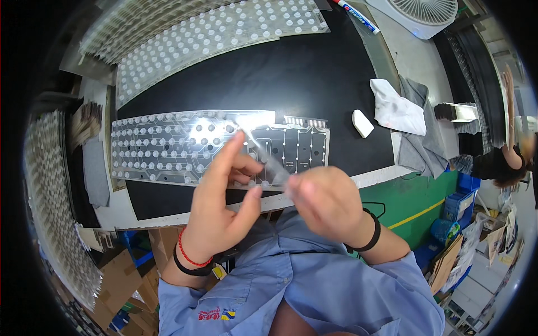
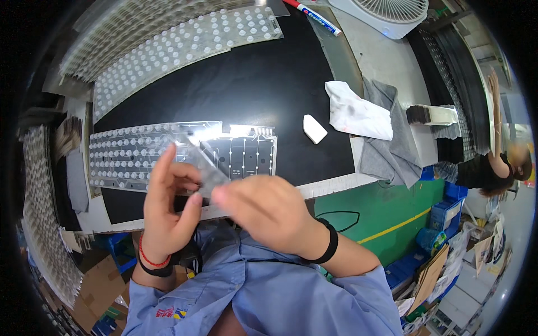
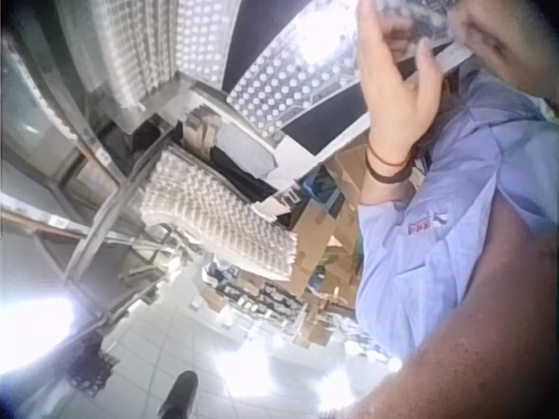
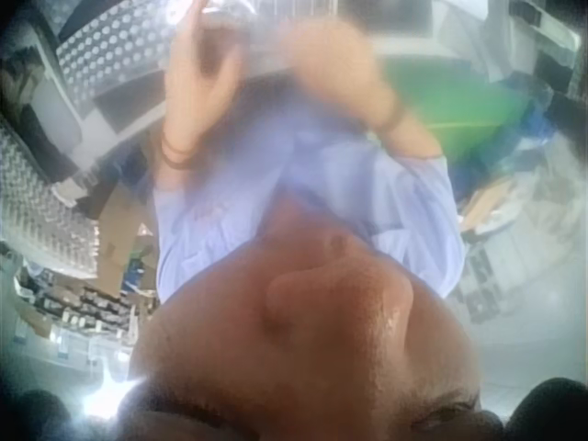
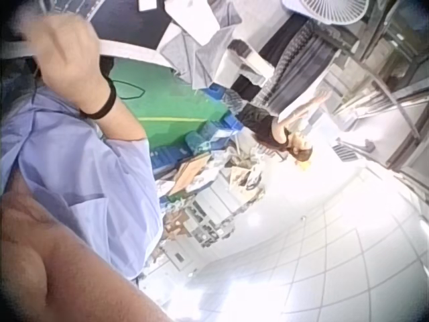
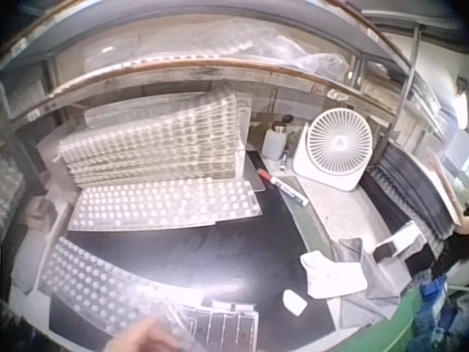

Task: Inspecting and cleaning plastic keyboard circuit membranes at a workstation.

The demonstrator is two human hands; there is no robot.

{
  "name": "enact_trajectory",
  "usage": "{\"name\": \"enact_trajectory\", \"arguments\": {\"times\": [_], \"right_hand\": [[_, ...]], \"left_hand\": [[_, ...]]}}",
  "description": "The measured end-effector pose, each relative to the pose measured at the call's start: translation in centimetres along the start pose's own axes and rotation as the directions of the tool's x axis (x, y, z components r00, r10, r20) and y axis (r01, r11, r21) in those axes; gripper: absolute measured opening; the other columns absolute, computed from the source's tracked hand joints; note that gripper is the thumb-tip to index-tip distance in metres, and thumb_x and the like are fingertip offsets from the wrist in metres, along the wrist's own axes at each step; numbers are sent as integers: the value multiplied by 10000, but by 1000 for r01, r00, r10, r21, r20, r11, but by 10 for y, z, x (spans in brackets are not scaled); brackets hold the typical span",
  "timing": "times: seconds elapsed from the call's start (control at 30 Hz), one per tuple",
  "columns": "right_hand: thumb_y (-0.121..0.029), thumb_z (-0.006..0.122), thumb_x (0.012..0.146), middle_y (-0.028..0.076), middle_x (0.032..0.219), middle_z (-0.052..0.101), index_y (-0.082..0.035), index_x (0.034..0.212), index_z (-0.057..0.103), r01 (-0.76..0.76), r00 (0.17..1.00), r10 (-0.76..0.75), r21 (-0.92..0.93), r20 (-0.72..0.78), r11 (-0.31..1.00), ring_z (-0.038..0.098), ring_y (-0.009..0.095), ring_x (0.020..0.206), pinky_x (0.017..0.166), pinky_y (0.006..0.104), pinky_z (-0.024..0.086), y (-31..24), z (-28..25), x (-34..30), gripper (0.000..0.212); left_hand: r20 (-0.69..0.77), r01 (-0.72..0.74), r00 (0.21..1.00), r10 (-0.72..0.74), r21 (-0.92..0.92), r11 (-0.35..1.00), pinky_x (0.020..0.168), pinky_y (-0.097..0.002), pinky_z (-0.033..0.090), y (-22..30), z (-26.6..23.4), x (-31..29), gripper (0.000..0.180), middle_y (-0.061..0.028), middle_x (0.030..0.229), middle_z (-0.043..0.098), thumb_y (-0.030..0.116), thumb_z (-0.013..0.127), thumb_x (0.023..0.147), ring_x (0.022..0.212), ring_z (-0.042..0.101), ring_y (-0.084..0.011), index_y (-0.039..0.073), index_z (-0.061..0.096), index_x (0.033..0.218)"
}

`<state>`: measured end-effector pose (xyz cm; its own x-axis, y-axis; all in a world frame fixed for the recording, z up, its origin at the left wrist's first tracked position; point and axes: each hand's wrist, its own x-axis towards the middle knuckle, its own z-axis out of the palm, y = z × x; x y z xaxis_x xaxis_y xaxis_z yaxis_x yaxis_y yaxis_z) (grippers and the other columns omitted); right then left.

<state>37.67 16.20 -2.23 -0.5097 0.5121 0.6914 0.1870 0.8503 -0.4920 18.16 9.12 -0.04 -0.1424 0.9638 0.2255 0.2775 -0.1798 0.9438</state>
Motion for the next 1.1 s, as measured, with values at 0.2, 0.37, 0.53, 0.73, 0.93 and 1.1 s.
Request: {"name": "enact_trajectory", "arguments": {"times": [0.2,0.37,0.53,0.73,0.93,1.1], "right_hand": [[-253,791,755,99,1071,675,-48,1177,668,126,978,-149,156,145,980,664,242,858,660,332,513,-4,-26,12,484],[-175,817,781,160,1135,630,26,1272,612,-408,910,403,-391,-100,825,592,324,997,837,394,487,26,-55,13,569],[-119,793,792,134,1097,628,-2,1148,670,-360,896,443,-566,10,741,581,321,995,861,408,475,40,-55,14,395],[-67,743,826,118,958,628,-28,1116,672,-607,768,611,-85,193,790,610,297,815,721,388,501,17,-52,37,302],[-4,662,804,121,907,589,-34,1130,677,-252,857,299,-165,419,953,616,299,818,702,376,527,14,-30,46,327],[-3,627,755,112,921,576,-28,1133,679,-90,837,199,-230,510,969,624,294,875,712,383,535,14,-25,46,382]], "left_hand": [[192,-113,980,50,329,937,662,-357,453,1,-19,17,441,-103,774,569,-89,595,775,705,563,-269,42,659,1191],[145,-74,988,44,207,976,724,-355,486,-7,-18,4,359,-116,905,670,-82,592,784,787,622,-288,37,677,1113],[148,-70,988,40,205,976,745,-357,499,-9,-17,4,366,-115,982,695,-81,601,779,826,640,-283,35,674,1119],[180,-17,984,-21,206,978,716,-360,504,-6,-17,4,380,-120,988,693,-87,610,768,803,636,-291,34,666,1123],[231,-106,972,43,266,958,712,-368,507,-6,-18,7,382,-126,972,693,-52,650,753,800,641,-298,37,661,1125],[241,-84,970,17,267,960,731,-379,510,-7,-19,8,373,-132,968,696,2,672,746,834,651,-315,43,665,1116]]}}
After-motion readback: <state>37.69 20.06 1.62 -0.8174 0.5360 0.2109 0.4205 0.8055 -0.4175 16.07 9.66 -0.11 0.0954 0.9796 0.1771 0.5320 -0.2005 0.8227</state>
